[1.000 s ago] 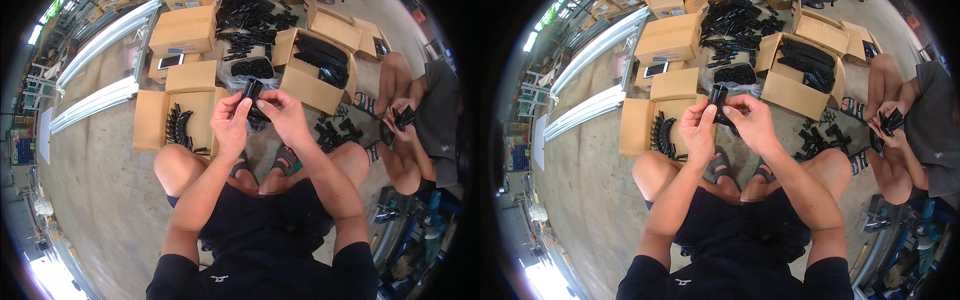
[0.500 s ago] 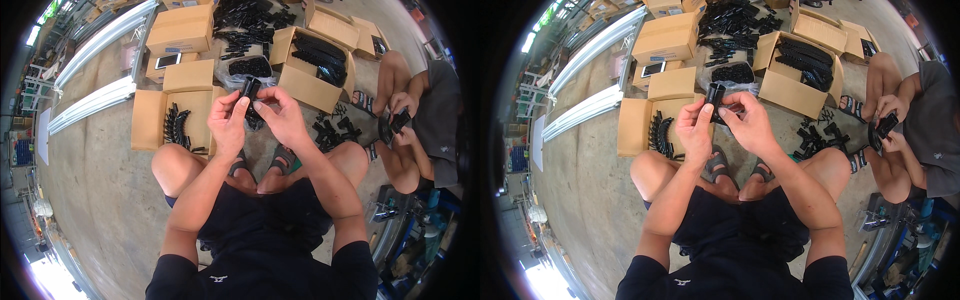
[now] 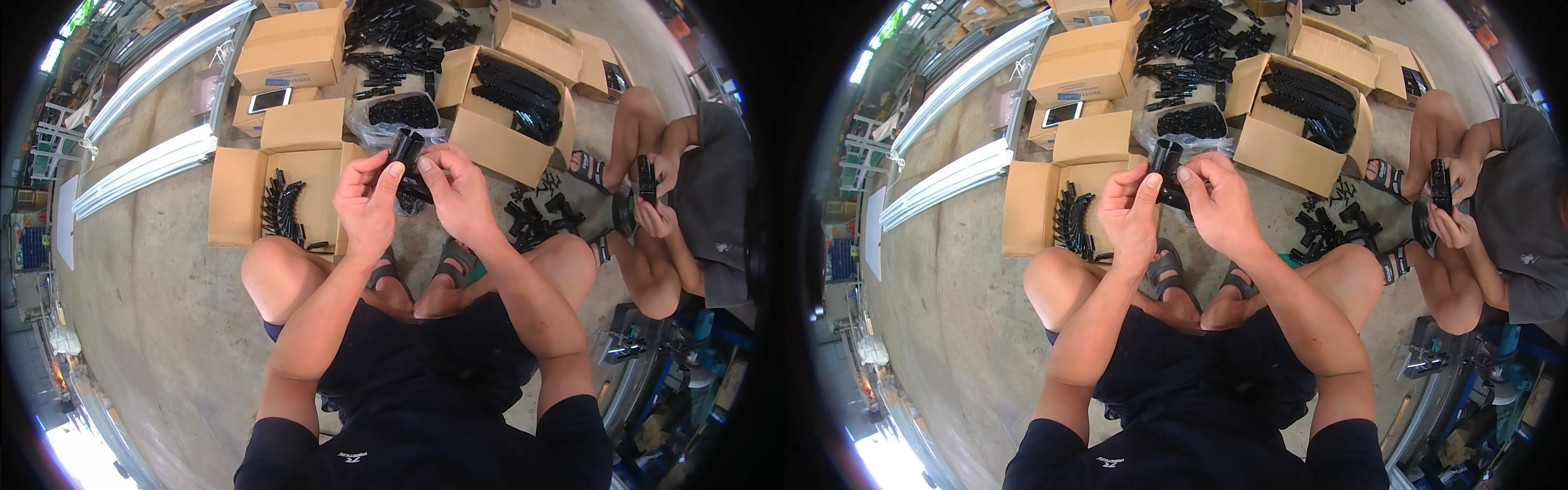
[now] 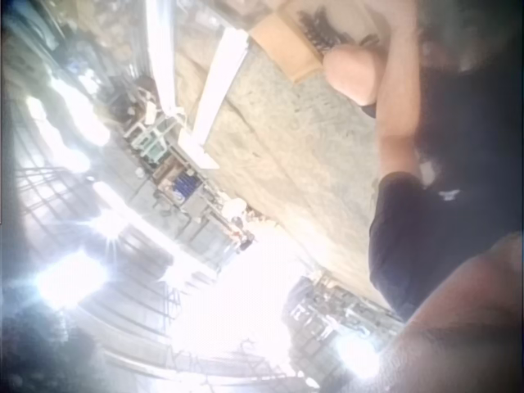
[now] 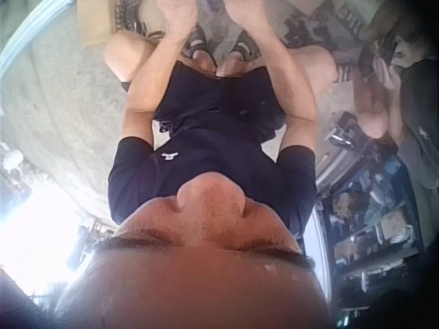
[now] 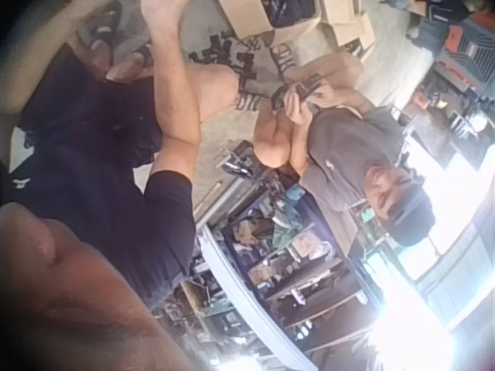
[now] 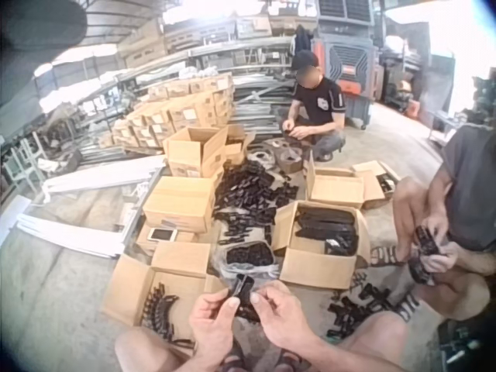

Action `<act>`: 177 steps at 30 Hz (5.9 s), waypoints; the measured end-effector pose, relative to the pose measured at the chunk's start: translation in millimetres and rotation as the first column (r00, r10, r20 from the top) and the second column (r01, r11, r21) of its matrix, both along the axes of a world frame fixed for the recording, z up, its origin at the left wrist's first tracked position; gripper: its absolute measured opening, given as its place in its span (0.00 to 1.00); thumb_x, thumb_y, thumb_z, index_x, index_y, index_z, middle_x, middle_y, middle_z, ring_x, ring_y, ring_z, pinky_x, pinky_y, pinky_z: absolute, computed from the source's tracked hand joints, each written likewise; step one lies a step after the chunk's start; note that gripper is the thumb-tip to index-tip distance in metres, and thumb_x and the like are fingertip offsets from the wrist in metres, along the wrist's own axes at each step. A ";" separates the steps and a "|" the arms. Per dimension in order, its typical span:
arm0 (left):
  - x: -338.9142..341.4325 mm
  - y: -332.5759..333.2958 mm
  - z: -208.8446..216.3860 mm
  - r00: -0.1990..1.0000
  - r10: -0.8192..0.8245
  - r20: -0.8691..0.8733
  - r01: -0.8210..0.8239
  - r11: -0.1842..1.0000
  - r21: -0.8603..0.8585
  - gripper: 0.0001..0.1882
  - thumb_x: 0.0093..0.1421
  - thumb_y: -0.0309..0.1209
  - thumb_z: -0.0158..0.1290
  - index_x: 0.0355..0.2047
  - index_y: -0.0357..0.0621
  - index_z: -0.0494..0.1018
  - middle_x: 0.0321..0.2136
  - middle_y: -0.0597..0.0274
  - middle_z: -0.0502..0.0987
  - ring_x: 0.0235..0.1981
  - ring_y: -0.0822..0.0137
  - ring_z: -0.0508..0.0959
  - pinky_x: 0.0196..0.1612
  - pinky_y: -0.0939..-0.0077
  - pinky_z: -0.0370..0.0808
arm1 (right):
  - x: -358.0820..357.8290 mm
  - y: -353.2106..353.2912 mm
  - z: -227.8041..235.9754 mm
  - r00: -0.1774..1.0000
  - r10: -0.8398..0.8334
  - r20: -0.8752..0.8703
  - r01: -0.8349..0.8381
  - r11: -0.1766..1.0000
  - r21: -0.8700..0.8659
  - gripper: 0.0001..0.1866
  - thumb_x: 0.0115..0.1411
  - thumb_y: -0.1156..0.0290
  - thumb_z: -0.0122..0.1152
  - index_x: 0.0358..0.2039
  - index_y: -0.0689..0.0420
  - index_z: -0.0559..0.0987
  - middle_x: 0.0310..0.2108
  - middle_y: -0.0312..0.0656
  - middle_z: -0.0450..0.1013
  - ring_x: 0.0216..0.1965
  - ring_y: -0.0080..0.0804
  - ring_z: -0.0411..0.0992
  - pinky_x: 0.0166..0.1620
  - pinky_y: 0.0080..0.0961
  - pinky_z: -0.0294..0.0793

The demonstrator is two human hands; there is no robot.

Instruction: The person sits on the floor and assembles small black plastic components by hand. They pick up individual parts from open cardboard boxes, fit them together, and place the assembled units into a plastic bag or back into the boxes.

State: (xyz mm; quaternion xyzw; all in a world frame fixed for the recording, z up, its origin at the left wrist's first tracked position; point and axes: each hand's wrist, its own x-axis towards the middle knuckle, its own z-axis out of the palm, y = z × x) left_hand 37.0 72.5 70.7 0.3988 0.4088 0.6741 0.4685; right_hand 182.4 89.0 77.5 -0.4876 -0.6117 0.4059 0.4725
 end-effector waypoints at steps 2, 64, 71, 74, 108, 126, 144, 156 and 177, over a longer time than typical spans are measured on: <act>-1.8 0.5 -0.7 1.000 0.004 -0.002 -0.004 1.000 0.004 0.11 0.65 0.23 0.62 0.46 0.33 0.76 0.39 0.59 0.82 0.38 0.78 0.79 0.44 0.84 0.75 | -2.7 -3.7 8.2 0.988 0.014 -0.152 -0.026 0.997 -0.077 0.05 0.64 0.79 0.63 0.40 0.64 0.78 0.44 0.41 0.69 0.40 0.28 0.73 0.41 0.24 0.77; -41.6 20.7 -17.3 0.863 -0.332 0.381 0.496 0.697 -0.517 0.11 0.68 0.35 0.59 0.37 0.39 0.76 0.32 0.60 0.81 0.29 0.70 0.82 0.30 0.73 0.83 | 14.1 2.5 11.8 0.802 0.299 0.518 -0.497 0.815 0.298 0.27 0.51 0.79 0.69 0.53 0.49 0.78 0.51 0.41 0.75 0.48 0.45 0.77 0.48 0.37 0.80; -37.7 13.2 -4.5 0.915 -0.392 -0.092 0.368 0.907 -0.206 0.19 0.66 0.31 0.61 0.55 0.37 0.76 0.47 0.61 0.81 0.47 0.71 0.79 0.51 0.74 0.77 | 23.5 2.0 18.5 0.940 0.294 0.172 -0.310 0.948 0.074 0.21 0.57 0.77 0.70 0.52 0.56 0.78 0.44 0.40 0.76 0.41 0.29 0.77 0.45 0.25 0.77; -37.9 11.8 8.3 0.824 -0.509 -0.249 0.496 0.860 -0.117 0.27 0.58 0.23 0.66 0.58 0.38 0.74 0.49 0.62 0.81 0.48 0.72 0.78 0.53 0.75 0.75 | 29.9 4.0 15.5 0.952 0.276 -0.133 -0.286 0.956 -0.060 0.19 0.60 0.77 0.69 0.52 0.60 0.78 0.43 0.36 0.75 0.42 0.21 0.74 0.47 0.21 0.74; -88.9 123.6 10.2 0.989 -0.010 -0.145 -0.028 0.967 -0.253 0.20 0.60 0.20 0.64 0.52 0.32 0.75 0.42 0.62 0.82 0.39 0.80 0.79 0.41 0.85 0.77 | -16.3 253.2 -278.6 0.326 0.088 0.941 -0.147 0.988 -0.041 0.10 0.60 0.70 0.57 0.40 0.58 0.80 0.40 0.50 0.79 0.45 0.49 0.78 0.45 0.43 0.81; -85.8 103.1 1.5 0.616 0.079 -0.784 -0.082 0.996 0.035 0.19 0.50 0.26 0.68 0.43 0.41 0.79 0.36 0.54 0.82 0.37 0.53 0.80 0.42 0.64 0.78 | -17.4 198.1 -41.2 0.958 0.058 0.280 -0.094 0.989 0.118 0.06 0.62 0.74 0.66 0.38 0.61 0.82 0.29 0.39 0.78 0.29 0.28 0.77 0.33 0.24 0.75; -68.5 41.9 33.9 0.375 0.304 -0.876 0.026 0.941 0.338 0.22 0.46 0.26 0.68 0.43 0.42 0.78 0.38 0.61 0.82 0.42 0.57 0.80 0.43 0.66 0.79 | -21.0 60.0 76.3 0.657 -0.072 0.751 -0.541 0.648 0.536 0.13 0.50 0.73 0.70 0.37 0.55 0.80 0.33 0.37 0.73 0.33 0.35 0.76 0.32 0.31 0.77; -60.2 38.8 34.9 0.341 0.331 -0.880 0.029 0.932 0.362 0.21 0.45 0.26 0.68 0.41 0.42 0.78 0.37 0.62 0.82 0.41 0.59 0.80 0.42 0.67 0.79 | -27.7 49.3 74.4 0.482 -0.177 0.858 -0.578 0.672 0.463 0.13 0.49 0.71 0.63 0.37 0.57 0.79 0.30 0.37 0.69 0.34 0.33 0.74 0.33 0.28 0.77; -69.1 39.7 33.5 0.362 0.313 -0.878 0.014 0.940 0.340 0.20 0.45 0.27 0.66 0.41 0.42 0.78 0.35 0.62 0.81 0.42 0.60 0.79 0.41 0.67 0.79 | -39.3 58.1 69.2 0.618 -0.046 0.785 -0.517 0.729 0.450 0.11 0.51 0.76 0.68 0.36 0.57 0.78 0.33 0.39 0.75 0.32 0.37 0.78 0.32 0.31 0.78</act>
